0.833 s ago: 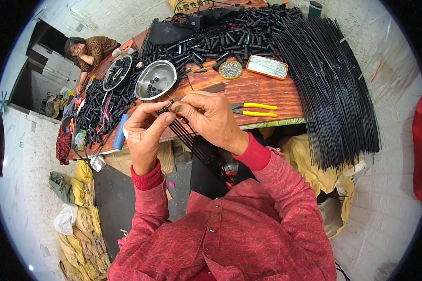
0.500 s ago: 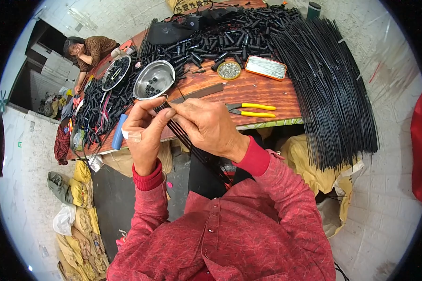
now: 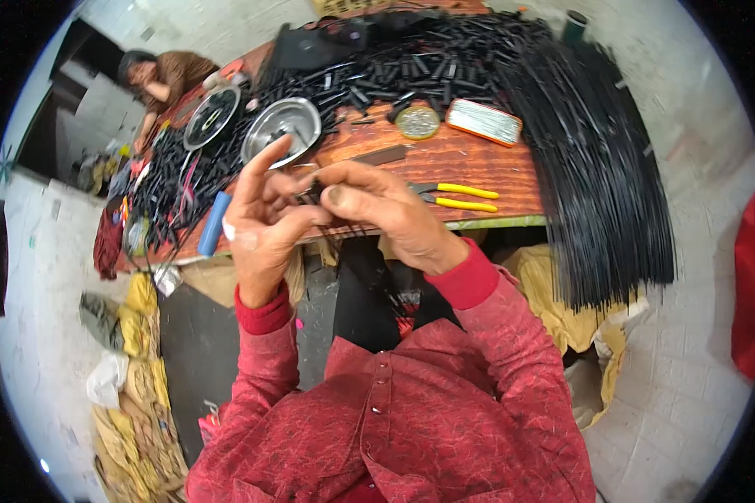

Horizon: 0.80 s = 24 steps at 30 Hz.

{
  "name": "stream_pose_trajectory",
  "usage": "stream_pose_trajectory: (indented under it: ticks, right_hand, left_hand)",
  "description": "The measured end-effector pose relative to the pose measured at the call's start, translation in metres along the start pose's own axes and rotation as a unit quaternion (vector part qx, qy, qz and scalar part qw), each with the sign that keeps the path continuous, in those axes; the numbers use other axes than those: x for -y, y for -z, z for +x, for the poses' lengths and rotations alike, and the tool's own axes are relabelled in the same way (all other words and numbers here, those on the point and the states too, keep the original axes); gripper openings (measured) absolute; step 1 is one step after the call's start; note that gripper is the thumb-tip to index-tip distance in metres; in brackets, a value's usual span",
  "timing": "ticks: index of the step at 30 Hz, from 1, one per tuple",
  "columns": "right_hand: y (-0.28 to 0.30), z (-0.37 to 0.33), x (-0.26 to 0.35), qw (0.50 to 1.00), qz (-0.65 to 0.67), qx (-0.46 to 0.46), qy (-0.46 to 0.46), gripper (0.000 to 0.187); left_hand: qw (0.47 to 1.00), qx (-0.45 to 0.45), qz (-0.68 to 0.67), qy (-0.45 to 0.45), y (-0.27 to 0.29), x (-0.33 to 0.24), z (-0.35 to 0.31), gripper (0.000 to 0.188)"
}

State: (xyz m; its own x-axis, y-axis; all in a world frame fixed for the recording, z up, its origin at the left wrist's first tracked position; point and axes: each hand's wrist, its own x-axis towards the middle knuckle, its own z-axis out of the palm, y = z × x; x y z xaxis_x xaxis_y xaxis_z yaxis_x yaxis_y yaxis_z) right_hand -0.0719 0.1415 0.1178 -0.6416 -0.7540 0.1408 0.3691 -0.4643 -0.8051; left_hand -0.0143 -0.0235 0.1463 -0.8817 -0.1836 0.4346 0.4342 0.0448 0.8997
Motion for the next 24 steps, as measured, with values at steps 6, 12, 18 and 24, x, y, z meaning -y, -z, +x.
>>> stream_pose_trajectory:
  ticks: [6,12,18,24]
  right_hand:
    - [-0.008,0.006,-0.003,0.976,-0.200,-0.080,0.043,0.018]
    - [0.027,0.036,-0.025,0.991,-0.124,0.050,0.014,0.030]
    - [0.096,0.070,-0.070,0.994,-0.060,0.069,0.052,0.039]
    - [0.050,0.050,-0.055,0.994,-0.079,0.064,0.046,0.049]
  left_hand:
    - [0.996,0.063,-0.067,0.007,0.000,0.004,-0.018,0.058]
    - [0.991,-0.047,0.088,-0.088,0.027,-0.010,-0.035,0.051]
    - [0.970,-0.156,0.096,-0.157,0.021,-0.015,-0.040,0.035]
    - [0.957,-0.163,0.139,-0.196,0.012,-0.013,-0.048,0.030]
